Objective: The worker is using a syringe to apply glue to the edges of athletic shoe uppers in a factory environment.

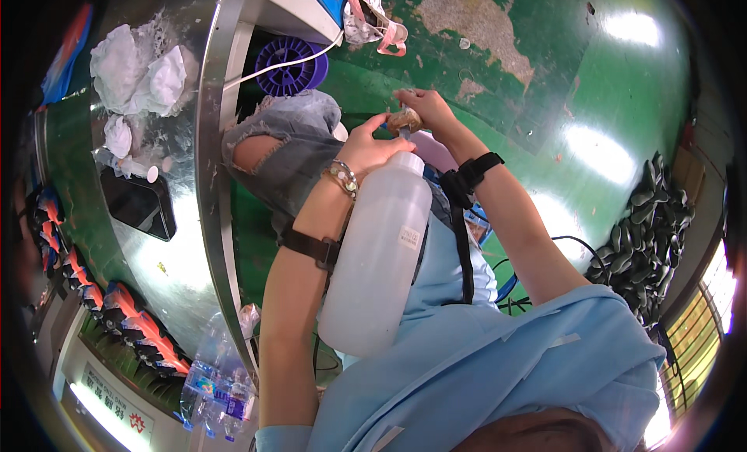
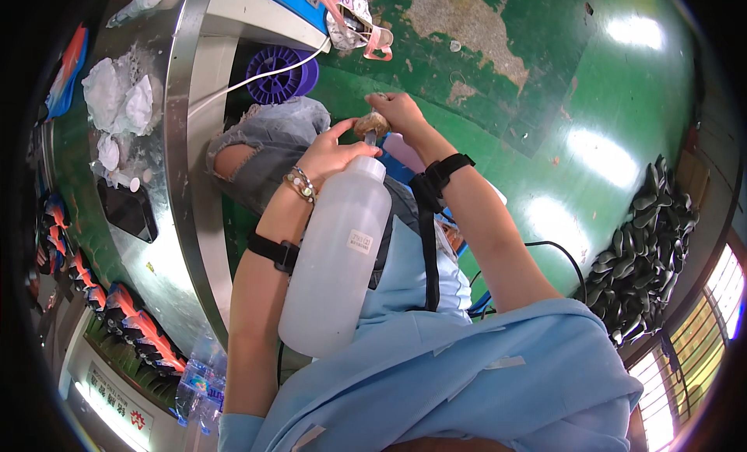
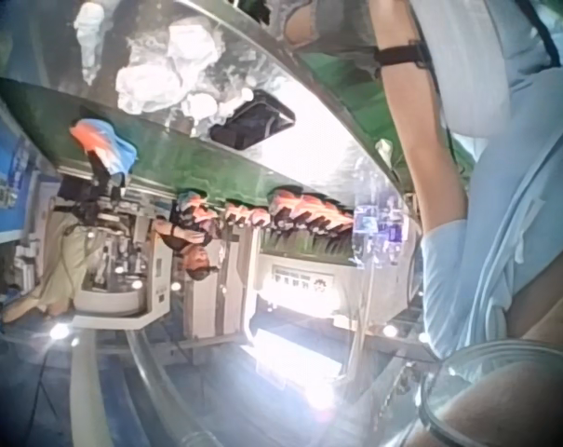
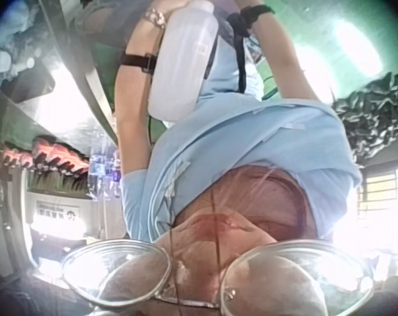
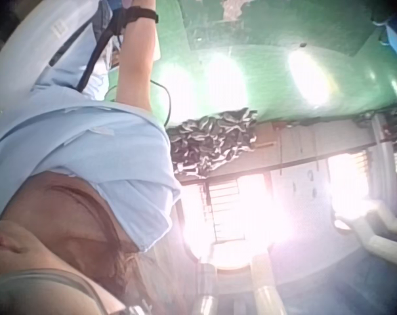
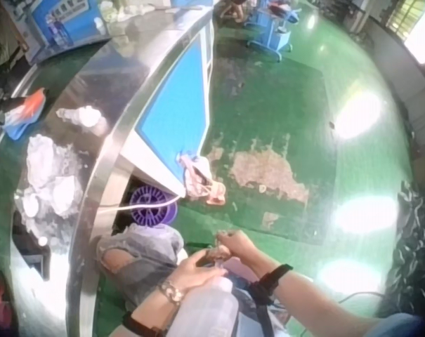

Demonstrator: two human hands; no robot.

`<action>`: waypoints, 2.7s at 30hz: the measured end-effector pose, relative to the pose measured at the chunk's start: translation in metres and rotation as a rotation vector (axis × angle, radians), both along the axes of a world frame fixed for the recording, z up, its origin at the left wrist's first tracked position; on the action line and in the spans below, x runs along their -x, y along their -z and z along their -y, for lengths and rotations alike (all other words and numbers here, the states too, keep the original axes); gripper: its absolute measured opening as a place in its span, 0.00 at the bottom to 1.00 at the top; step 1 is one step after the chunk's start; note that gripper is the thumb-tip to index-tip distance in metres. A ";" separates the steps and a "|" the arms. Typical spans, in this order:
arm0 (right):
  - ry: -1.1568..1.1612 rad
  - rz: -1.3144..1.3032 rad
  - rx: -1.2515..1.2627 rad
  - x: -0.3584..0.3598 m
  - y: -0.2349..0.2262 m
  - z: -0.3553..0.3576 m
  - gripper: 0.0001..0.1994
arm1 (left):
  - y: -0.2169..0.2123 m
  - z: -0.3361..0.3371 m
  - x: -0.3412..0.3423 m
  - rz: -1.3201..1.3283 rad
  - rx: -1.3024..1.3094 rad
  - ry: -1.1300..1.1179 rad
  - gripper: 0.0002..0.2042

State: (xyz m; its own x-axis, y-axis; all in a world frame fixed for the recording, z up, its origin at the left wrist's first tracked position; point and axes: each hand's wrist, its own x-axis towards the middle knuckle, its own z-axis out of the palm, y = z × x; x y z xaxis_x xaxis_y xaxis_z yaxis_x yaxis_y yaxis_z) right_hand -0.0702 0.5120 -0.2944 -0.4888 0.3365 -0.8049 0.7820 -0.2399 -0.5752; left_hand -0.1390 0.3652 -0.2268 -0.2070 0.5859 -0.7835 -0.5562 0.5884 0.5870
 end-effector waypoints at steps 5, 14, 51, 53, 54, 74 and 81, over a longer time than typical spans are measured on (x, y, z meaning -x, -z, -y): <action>0.005 -0.113 0.091 0.001 0.003 0.000 0.16 | 0.000 0.000 -0.002 -0.014 0.020 0.004 0.29; 0.044 -0.014 -0.005 0.000 0.010 -0.011 0.19 | -0.001 0.000 -0.002 -0.052 0.025 0.068 0.29; -0.489 -1.308 -1.076 0.065 -0.268 -0.076 0.08 | -0.221 0.098 0.020 -0.144 -0.752 -0.268 0.59; -0.242 -1.063 -0.889 0.062 -0.267 -0.071 0.10 | -0.247 0.119 0.021 -0.408 -0.770 -0.355 0.59; -0.028 -0.817 -0.656 0.063 -0.267 -0.061 0.12 | -0.271 0.135 0.015 -0.603 -0.771 -0.416 0.59; -0.435 -0.799 -0.154 0.044 -0.231 0.030 0.11 | -0.391 0.132 0.231 -2.102 -0.299 -0.867 0.38; -0.557 -0.719 -0.312 0.048 -0.244 0.021 0.09 | -0.376 0.112 0.253 -2.126 -0.106 -0.701 0.47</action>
State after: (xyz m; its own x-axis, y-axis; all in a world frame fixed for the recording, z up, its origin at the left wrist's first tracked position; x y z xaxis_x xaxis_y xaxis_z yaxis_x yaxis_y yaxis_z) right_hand -0.1186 0.4909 -0.0506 -0.9850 0.0554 -0.1634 0.1725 0.3044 -0.9368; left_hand -0.3920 0.2534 0.1497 -0.5746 0.0769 0.8148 0.6923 0.5766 0.4338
